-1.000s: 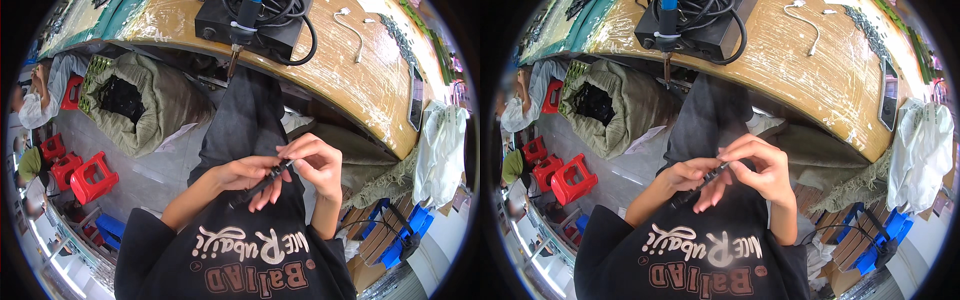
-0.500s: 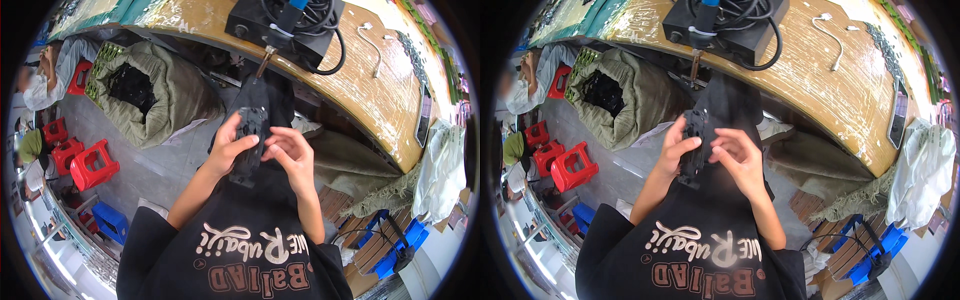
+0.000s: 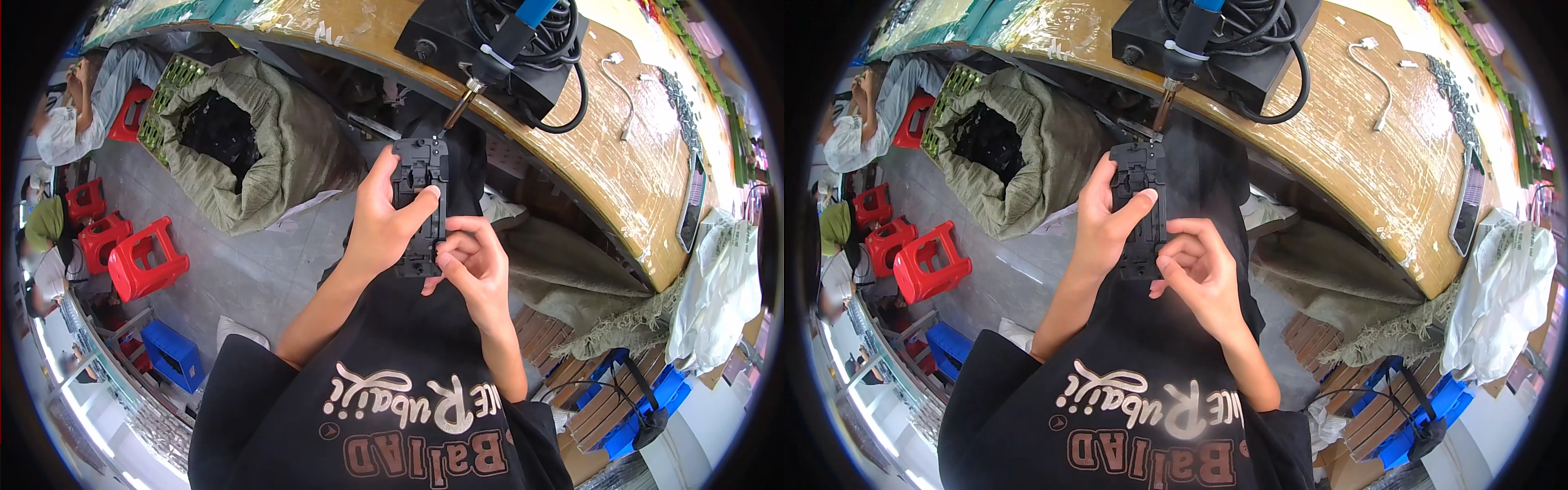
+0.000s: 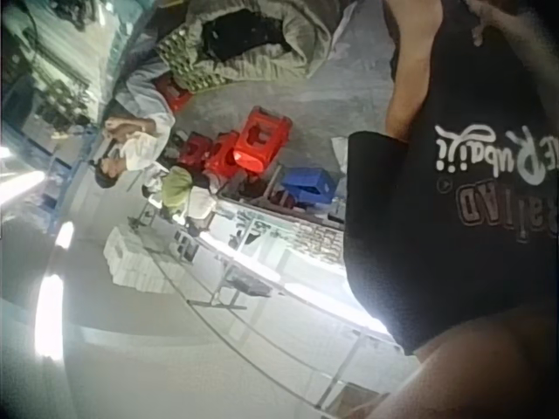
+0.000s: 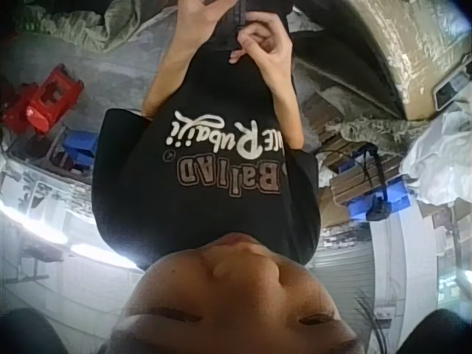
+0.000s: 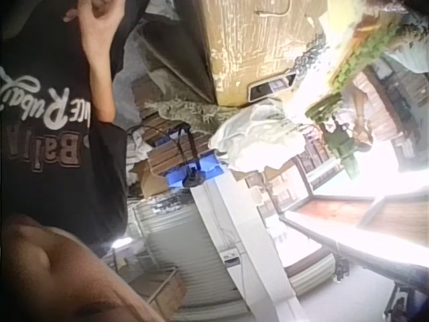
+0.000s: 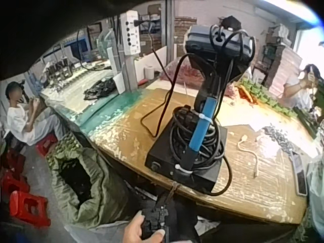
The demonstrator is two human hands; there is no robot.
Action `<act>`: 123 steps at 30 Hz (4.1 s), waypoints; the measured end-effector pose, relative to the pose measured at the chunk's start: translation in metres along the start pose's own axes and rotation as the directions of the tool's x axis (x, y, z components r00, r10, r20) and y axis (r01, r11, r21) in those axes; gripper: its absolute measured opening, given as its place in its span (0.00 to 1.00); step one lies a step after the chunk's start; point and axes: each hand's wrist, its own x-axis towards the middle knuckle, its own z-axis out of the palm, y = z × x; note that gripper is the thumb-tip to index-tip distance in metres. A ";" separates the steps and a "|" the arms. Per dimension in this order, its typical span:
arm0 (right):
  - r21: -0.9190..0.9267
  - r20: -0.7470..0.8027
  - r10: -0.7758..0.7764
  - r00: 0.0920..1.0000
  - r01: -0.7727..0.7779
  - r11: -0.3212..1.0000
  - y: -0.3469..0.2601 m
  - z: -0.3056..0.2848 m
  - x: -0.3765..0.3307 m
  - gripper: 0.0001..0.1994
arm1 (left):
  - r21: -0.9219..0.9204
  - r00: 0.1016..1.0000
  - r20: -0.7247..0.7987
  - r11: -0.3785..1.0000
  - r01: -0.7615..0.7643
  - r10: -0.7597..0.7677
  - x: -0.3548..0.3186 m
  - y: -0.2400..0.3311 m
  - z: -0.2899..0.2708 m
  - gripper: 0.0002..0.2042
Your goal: Assembling plastic housing components by inserting parts and securing them.
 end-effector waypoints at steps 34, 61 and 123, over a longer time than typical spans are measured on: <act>-0.068 0.042 -0.013 0.999 0.015 0.998 0.002 -0.006 0.008 0.20 | 0.124 0.998 -0.026 0.991 -0.058 0.062 0.007 -0.006 -0.001 0.10; -0.073 0.018 -0.051 0.999 0.052 0.996 0.001 -0.006 0.012 0.20 | 0.103 0.996 0.022 0.991 -0.090 0.088 0.010 -0.006 0.000 0.13; -0.061 0.033 0.097 0.995 -0.095 0.994 0.027 -0.033 -0.014 0.17 | 0.038 0.996 0.045 0.996 0.081 -0.082 -0.016 -0.045 -0.010 0.18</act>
